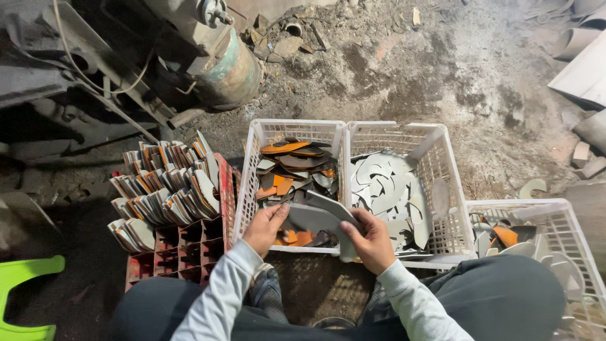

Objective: The person sits on the ground and sorts flat, curved shoe parts from two white baskets into a red crate. They pick up individual parts, inspect them, and place them into the crate, repeating the process continuously.

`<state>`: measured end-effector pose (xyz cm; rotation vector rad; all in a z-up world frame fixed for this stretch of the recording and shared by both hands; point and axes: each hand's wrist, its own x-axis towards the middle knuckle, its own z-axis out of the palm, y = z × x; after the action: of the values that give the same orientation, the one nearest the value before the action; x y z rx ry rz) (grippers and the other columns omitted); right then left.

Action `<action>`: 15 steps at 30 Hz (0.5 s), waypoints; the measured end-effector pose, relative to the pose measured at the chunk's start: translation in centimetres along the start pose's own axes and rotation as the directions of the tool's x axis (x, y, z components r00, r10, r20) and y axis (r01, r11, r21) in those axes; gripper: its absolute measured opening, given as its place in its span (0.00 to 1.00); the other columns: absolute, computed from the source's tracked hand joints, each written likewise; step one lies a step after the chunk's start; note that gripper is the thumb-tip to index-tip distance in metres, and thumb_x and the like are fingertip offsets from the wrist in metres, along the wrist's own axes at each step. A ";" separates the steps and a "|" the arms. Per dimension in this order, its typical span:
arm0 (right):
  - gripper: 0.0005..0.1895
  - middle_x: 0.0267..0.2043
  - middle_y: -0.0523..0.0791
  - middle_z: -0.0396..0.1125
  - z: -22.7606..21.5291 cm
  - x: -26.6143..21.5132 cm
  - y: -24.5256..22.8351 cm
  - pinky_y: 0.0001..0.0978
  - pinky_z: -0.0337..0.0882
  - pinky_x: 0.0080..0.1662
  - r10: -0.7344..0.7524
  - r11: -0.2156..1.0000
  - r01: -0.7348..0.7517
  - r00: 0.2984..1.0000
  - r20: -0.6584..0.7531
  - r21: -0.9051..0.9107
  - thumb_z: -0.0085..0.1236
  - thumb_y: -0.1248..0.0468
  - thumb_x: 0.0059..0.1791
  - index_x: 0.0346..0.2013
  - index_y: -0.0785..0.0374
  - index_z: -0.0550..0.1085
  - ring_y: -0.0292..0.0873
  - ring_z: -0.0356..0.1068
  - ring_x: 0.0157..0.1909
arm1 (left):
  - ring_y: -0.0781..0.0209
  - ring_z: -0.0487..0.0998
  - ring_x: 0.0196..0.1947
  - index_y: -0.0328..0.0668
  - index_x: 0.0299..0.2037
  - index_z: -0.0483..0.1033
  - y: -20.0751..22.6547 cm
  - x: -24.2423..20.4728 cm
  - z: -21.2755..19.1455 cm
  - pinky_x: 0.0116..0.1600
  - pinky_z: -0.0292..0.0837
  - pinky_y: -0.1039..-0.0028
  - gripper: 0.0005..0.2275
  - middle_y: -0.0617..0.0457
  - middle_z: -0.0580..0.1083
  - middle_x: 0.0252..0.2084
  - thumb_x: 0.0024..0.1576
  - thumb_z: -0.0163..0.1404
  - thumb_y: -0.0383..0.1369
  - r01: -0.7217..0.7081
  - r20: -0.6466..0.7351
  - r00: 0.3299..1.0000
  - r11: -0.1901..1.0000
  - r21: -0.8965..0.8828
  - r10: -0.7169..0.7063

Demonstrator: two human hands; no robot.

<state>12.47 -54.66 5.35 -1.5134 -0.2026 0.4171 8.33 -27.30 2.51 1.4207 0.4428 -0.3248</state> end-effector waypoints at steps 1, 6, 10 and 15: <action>0.12 0.38 0.41 0.73 0.3 -0.2 0.1 0.24 0.72 0.43 -0.016 0.998 0.017 1.000 0.006 -0.056 0.59 0.68 0.51 0.47 0.70 0.74 0.30 0.70 0.40 | 0.68 0.74 0.21 0.31 0.40 0.78 -0.1 -0.9 0.7 0.29 0.73 0.76 0.23 0.56 0.78 0.27 0.65 0.43 0.48 0.037 0.051 0.998 0.985 -0.171 -0.029; 0.10 0.33 0.41 0.72 1.0 -1.0 -0.2 0.24 0.69 0.38 -0.047 0.968 0.035 0.998 -0.043 -0.249 0.57 0.64 0.54 0.45 0.69 0.76 0.30 0.67 0.35 | 0.70 0.72 0.24 0.29 0.42 0.81 0.1 -2.2 1.7 0.29 0.70 0.76 0.18 0.52 0.78 0.30 0.63 0.51 0.42 -0.175 0.066 0.983 0.981 0.080 0.170; 0.12 0.29 0.44 0.71 -0.3 -0.7 -0.9 0.29 0.67 0.34 0.023 0.894 -0.082 0.990 -0.138 -0.440 0.52 0.62 0.55 0.47 0.67 0.76 0.35 0.65 0.30 | 0.70 0.79 0.35 0.32 0.46 0.78 1.5 -2.4 1.1 0.42 0.76 0.78 0.16 0.55 0.82 0.38 0.63 0.49 0.41 -0.321 0.172 0.940 0.936 0.145 0.296; 0.15 0.43 0.45 0.70 -0.5 -0.3 1.7 0.27 0.69 0.47 -0.022 0.981 0.040 0.995 0.095 -0.192 0.51 0.62 0.57 0.55 0.68 0.70 0.34 0.67 0.44 | 0.68 0.79 0.41 0.31 0.49 0.76 2.6 -2.8 0.5 0.49 0.74 0.75 0.15 0.53 0.81 0.40 0.65 0.48 0.38 -0.347 0.288 0.917 0.909 0.231 0.276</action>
<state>12.17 -55.23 3.63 -1.6806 -0.3478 0.4527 7.16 -27.60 6.14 1.6713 -0.0466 -0.3060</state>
